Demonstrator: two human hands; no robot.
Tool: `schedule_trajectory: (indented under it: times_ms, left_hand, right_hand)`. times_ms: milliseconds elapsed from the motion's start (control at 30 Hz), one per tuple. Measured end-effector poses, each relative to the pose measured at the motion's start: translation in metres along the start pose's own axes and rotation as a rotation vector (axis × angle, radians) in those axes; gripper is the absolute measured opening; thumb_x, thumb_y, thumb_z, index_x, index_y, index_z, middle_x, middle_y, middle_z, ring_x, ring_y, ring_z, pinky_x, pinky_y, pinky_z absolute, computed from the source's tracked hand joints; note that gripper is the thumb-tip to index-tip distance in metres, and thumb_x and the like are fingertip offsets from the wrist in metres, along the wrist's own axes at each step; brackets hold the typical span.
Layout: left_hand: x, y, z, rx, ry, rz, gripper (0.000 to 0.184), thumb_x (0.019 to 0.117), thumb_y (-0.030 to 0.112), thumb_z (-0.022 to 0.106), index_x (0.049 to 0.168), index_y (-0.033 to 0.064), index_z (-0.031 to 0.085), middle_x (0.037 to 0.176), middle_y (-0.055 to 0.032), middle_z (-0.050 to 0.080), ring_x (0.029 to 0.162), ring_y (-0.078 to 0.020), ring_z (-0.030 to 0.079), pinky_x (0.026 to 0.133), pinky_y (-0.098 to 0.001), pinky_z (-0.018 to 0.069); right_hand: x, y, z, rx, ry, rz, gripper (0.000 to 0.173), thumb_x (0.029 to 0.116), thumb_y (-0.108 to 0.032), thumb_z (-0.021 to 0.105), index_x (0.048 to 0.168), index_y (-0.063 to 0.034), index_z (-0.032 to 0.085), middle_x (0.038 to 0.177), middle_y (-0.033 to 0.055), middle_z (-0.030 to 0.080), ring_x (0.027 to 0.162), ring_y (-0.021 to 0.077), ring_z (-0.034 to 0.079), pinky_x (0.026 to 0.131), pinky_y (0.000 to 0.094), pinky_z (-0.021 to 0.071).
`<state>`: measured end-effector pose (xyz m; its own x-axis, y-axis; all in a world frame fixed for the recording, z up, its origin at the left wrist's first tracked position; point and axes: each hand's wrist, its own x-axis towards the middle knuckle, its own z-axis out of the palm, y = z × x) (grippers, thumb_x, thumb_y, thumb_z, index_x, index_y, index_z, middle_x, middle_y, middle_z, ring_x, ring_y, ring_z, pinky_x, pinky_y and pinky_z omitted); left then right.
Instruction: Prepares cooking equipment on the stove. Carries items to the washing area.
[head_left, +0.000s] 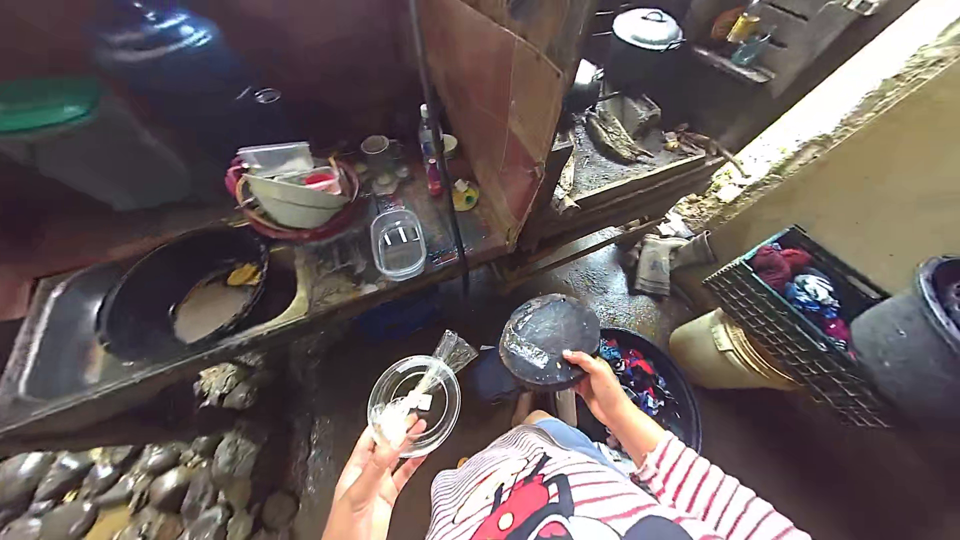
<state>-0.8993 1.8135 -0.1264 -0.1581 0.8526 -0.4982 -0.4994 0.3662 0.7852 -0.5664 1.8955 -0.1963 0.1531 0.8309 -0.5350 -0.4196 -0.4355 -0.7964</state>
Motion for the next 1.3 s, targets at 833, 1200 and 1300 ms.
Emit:
schedule_trajectory:
  times_ms: [833,1200,1300]
  left_hand:
    - [0.173,0.066,0.051,-0.134,0.120,-0.180,0.033,0.1011,0.017,0.048,0.132,0.0081,0.045,0.122,-0.0145,0.071,0.111,-0.0285,0.071,0.094,-0.0421,0.0593]
    - [0.290,0.098,0.066,0.070,0.021,-0.366,0.037,0.1023,0.004,0.052,0.138,-0.0016,0.046,0.112,-0.0183,0.068,0.100,-0.0259,0.071,0.091,-0.0385,0.0592]
    - [0.308,0.099,0.073,0.109,-0.010,-0.406,0.039,0.1015,0.004,0.055,0.139,-0.0009,0.046,0.112,-0.0180,0.068,0.099,-0.0255,0.071,0.090,-0.0374,0.0595]
  right_hand:
    - [0.339,-0.038,0.144,-0.171,-0.254,0.331,0.048,0.1012,-0.029,0.065,0.136,0.0001,0.051,0.118,0.0173,0.067,0.100,0.0254,0.070,0.084,0.0412,0.0602]
    - [0.271,-0.048,0.209,-1.346,-0.106,-0.394,0.048,0.0977,-0.037,0.065,0.140,-0.0148,0.064,0.141,0.0211,0.057,0.132,0.0436,0.051,0.104,0.0640,0.0415]
    - [0.289,-0.038,0.228,-1.420,-0.109,-0.355,0.039,0.0951,-0.028,0.069,0.130,-0.0102,0.069,0.139,0.0229,0.057,0.133,0.0445,0.049,0.106,0.0636,0.0396]
